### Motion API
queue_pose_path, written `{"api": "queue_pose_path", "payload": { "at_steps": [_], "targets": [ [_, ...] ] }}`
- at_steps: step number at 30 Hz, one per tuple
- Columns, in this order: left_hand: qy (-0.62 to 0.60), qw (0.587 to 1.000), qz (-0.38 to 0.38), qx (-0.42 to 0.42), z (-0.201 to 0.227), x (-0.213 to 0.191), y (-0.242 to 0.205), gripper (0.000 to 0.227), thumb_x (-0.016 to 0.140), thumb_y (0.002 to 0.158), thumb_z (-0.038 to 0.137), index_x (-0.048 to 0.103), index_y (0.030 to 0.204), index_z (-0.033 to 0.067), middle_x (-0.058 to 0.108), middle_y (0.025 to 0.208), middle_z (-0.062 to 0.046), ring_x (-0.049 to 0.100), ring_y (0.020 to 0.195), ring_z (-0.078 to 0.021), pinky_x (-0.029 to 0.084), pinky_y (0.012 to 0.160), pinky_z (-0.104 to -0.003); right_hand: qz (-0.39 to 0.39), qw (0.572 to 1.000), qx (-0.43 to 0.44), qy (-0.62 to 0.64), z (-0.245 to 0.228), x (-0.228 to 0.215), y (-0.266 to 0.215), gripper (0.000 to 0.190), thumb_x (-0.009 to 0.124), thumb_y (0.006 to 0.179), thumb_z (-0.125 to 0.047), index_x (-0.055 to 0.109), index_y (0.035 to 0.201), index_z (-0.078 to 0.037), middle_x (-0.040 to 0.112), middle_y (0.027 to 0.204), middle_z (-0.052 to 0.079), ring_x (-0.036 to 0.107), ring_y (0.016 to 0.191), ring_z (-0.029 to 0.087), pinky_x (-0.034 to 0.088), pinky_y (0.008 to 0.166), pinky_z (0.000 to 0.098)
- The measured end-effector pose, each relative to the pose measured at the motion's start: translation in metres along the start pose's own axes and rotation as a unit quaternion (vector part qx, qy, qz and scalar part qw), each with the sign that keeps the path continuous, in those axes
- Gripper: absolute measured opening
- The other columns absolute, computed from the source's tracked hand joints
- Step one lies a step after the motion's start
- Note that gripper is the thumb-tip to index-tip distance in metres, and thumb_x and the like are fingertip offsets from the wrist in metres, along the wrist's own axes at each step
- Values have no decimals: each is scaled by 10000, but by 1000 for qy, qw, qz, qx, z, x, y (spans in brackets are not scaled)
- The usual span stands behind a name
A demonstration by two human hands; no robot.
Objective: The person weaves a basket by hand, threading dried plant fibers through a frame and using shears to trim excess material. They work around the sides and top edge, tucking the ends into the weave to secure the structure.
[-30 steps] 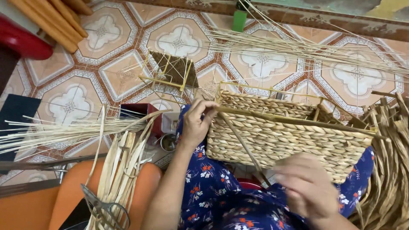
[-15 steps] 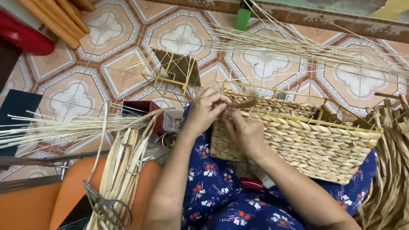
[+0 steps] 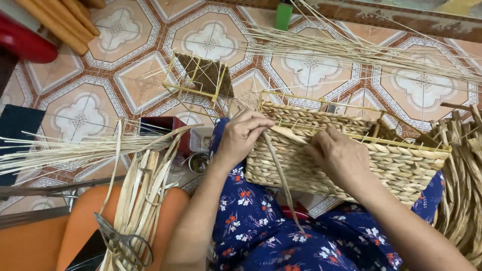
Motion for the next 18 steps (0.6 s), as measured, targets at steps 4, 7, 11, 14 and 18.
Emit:
{"api": "queue_pose_path", "payload": {
  "at_steps": [4, 7, 11, 14, 18],
  "targets": [
    [34, 996, 22, 81, -4, -1, 1, 181, 741, 887, 37, 783, 1028, 141, 760, 1001, -25, 715, 955, -170, 601, 826, -302, 37, 999, -7, -10, -19, 2, -12, 228, 736, 910, -210, 728, 1117, -112, 596, 878, 75, 611, 628, 226, 486, 498, 380],
    [10, 998, -12, 61, -6, -9, 6, 171, 749, 904, 58, 795, 1041, 149, 775, 970, -23, 715, 898, -172, 586, 779, -301, 11, 975, -218, -24, -33, 31, -23, 576, 703, 793, -102, 738, 1320, -335, 599, 897, 5, 600, 729, 164, 507, 588, 306],
    [-65, 993, -102, -12, 1, -13, 17, 216, 712, 933, 98, 746, 1141, 145, 770, 1060, -15, 742, 933, -161, 601, 813, -288, 22, 960, -256, 115, -6, 25, -3, 203, 729, 836, -256, 688, 1034, -239, 663, 956, -27, 599, 777, 188, 499, 611, 357],
    [17, 989, -143, -9, 10, -4, 21, 196, 776, 876, 156, 760, 1067, 114, 749, 950, -39, 722, 789, -177, 580, 713, -311, -7, 884, -127, 450, 9, 7, 21, 239, 639, 1023, -110, 710, 1235, -195, 732, 1174, 27, 723, 995, 179, 613, 787, 338],
    [85, 989, -101, 71, 15, -2, 23, 113, 702, 951, 105, 674, 1049, 55, 709, 949, -81, 704, 851, -210, 567, 743, -354, -131, 876, 146, 440, -4, 14, 43, 457, 646, 967, -165, 615, 1421, -212, 801, 984, 77, 707, 777, 175, 589, 671, 354]
  ]
}}
Point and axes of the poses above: each hand's wrist, its own y-axis towards the middle knuckle, its own x-axis out of the palm, z = x × y, the point moved 3 cm from there along y, towards the middle knuckle
